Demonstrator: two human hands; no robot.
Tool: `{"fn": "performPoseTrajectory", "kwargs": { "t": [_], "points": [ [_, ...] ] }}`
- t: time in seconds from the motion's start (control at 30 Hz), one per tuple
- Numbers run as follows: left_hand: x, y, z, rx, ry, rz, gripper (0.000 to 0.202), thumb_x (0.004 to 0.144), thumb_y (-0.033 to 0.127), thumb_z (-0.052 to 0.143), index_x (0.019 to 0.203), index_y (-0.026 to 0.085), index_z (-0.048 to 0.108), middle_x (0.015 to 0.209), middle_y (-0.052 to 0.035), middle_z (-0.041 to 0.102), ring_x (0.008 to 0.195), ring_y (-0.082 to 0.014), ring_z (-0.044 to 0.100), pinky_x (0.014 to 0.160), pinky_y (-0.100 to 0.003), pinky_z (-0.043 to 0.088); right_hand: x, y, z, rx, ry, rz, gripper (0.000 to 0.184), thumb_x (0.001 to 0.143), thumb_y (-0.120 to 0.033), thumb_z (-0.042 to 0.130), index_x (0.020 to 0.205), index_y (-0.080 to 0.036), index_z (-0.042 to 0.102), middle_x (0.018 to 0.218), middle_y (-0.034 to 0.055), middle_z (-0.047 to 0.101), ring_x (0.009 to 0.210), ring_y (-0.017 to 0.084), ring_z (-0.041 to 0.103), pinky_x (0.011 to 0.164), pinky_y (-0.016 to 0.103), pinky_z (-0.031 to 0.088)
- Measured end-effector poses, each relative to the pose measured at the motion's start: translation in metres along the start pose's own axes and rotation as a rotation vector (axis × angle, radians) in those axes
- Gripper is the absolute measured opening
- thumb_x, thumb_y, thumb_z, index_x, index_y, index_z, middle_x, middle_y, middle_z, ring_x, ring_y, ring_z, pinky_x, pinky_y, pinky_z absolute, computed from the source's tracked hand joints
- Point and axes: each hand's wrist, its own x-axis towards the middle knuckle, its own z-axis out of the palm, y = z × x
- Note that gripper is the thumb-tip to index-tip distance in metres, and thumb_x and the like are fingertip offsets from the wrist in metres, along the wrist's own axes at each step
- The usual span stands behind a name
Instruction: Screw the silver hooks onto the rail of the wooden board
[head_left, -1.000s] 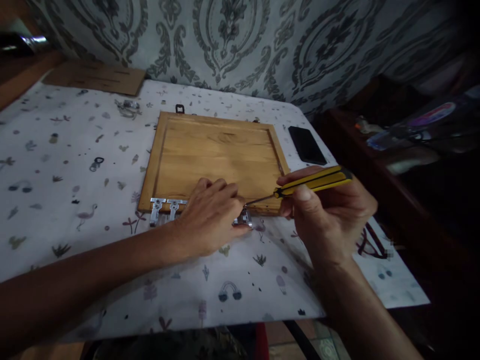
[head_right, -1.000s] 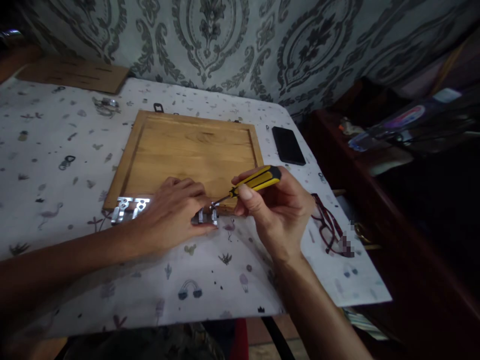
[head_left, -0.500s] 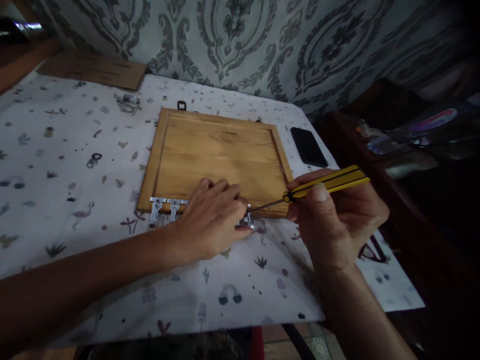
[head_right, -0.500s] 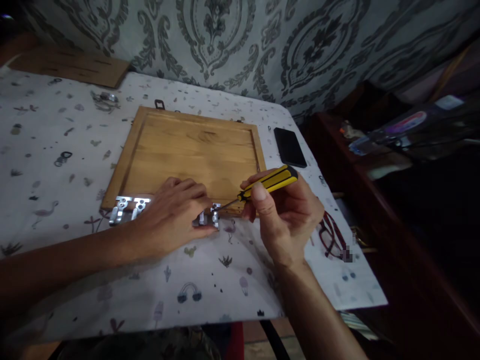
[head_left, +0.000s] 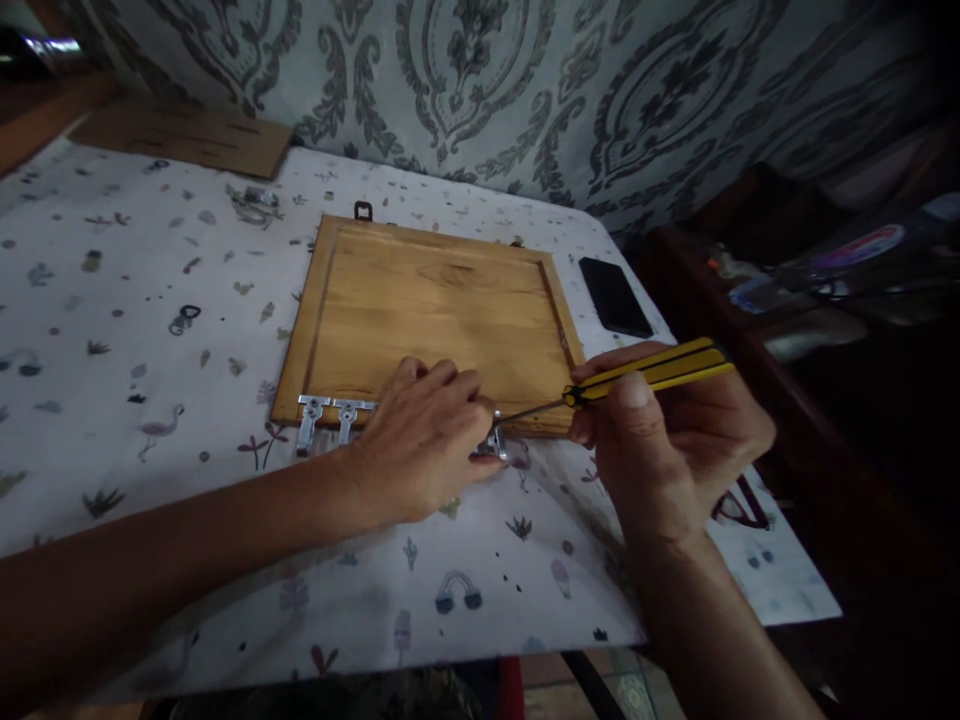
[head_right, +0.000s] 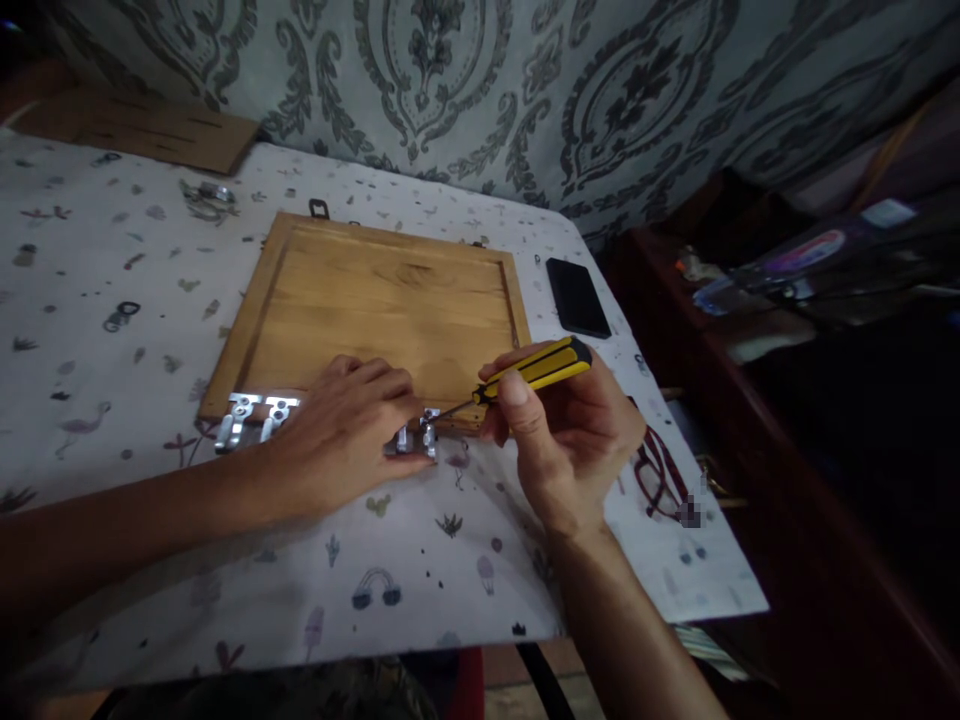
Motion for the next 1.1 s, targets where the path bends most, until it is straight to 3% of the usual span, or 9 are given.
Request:
{"fn": "performPoseTrajectory", "kwargs": {
  "t": [0.37,0.7,0.93,1.1],
  "points": [
    [-0.0019,-0.0012,0.0050,0.005,0.065,0.011,0.034,0.091,0.051,0.070,0.094,0.018,0.072,0.100,-0.0058,0.067,0.105,-0.0262,0.058,0.088,-0.041,0.035,0.0018,-0.0049,-0.0012,-0.011,-0.083,-0.021,0.019,0.081,-0.037,0.084,0.084,-0.023,0.071,0.082,0.0006,0.073,0.042,0.009,0.055,0.034,0.025,0.045],
    [-0.0007,0.0002,0.0010,-0.008,0.014,-0.006,0.033,0.092,0.049,0.068,0.092,0.017,0.072,0.100,-0.0060,0.066,0.106,-0.0267,0.058,0.090,-0.041,0.035,0.0029,-0.0030,-0.0089,0.019,-0.185,0.070,0.027,0.085,-0.042,0.080,0.106,-0.025,0.077,0.089,0.0037,0.079,0.048,0.013,0.062,0.042,0.029,0.054],
    [-0.0010,-0.0001,0.0021,0.011,0.034,-0.001,0.033,0.091,0.050,0.070,0.092,0.017,0.072,0.098,-0.0065,0.067,0.104,-0.0260,0.058,0.088,-0.040,0.036,0.0053,-0.0058,-0.0042,-0.015,-0.108,-0.008,0.021,0.079,-0.040,0.085,0.077,-0.023,0.075,0.083,0.0021,0.076,0.038,0.008,0.053,0.030,0.025,0.042],
    [0.0000,0.0003,0.0010,0.014,0.021,-0.002,0.034,0.090,0.051,0.071,0.092,0.017,0.073,0.100,-0.0057,0.067,0.105,-0.0263,0.059,0.088,-0.041,0.036,0.0058,-0.0068,-0.0043,0.068,-0.169,0.023,0.015,0.082,-0.035,0.083,0.087,-0.023,0.077,0.085,0.0012,0.078,0.041,0.009,0.057,0.035,0.024,0.047]
  ]
}}
